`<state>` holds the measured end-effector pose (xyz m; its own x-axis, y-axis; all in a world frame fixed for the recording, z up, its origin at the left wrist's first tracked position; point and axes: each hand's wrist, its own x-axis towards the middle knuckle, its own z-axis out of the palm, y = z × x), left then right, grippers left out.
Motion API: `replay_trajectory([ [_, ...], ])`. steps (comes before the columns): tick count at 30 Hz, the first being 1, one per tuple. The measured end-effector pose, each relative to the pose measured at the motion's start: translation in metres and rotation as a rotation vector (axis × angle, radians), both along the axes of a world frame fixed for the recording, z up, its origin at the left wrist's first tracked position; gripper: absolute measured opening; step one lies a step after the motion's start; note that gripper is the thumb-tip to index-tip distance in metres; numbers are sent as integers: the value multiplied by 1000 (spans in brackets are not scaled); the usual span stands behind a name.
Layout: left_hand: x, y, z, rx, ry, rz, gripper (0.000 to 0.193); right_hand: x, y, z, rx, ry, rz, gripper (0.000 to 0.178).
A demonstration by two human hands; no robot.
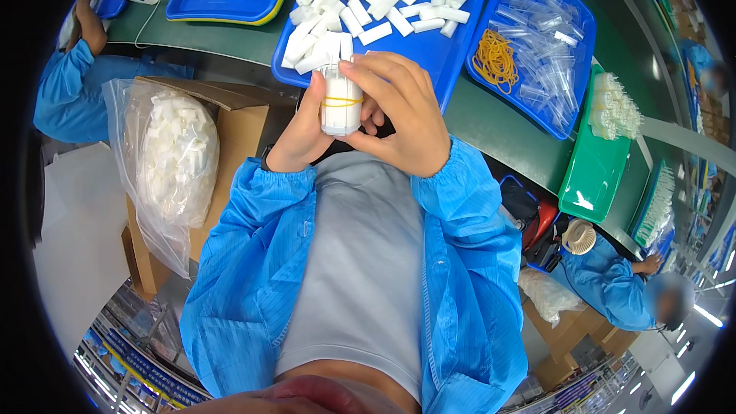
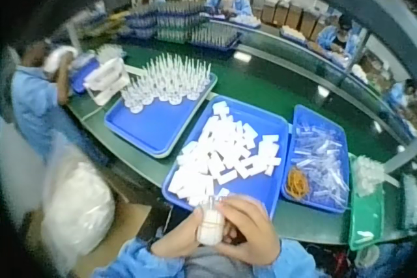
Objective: Assembling small white plastic components and bundling them with yellow rubber bands on a production line.
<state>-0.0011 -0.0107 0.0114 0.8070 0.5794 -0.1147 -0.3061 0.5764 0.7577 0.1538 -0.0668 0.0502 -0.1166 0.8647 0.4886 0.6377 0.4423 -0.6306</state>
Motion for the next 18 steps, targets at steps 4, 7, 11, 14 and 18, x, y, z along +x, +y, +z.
replay_trajectory([
  [4,3,1,3,55,73,16,66,0,-1,3,-71,11,-27,77],
  [7,4,1,3,12,43,64,55,1,-2,3,-88,16,-35,78],
  [11,1,3,2,80,133,56,52,3,-4,3,-97,27,-38,76],
  [14,5,4,4,50,121,78,50,4,-2,3,-68,-83,-67,74],
  [18,5,1,11,139,148,178,49,11,1,-2,19,-255,-102,74],
])
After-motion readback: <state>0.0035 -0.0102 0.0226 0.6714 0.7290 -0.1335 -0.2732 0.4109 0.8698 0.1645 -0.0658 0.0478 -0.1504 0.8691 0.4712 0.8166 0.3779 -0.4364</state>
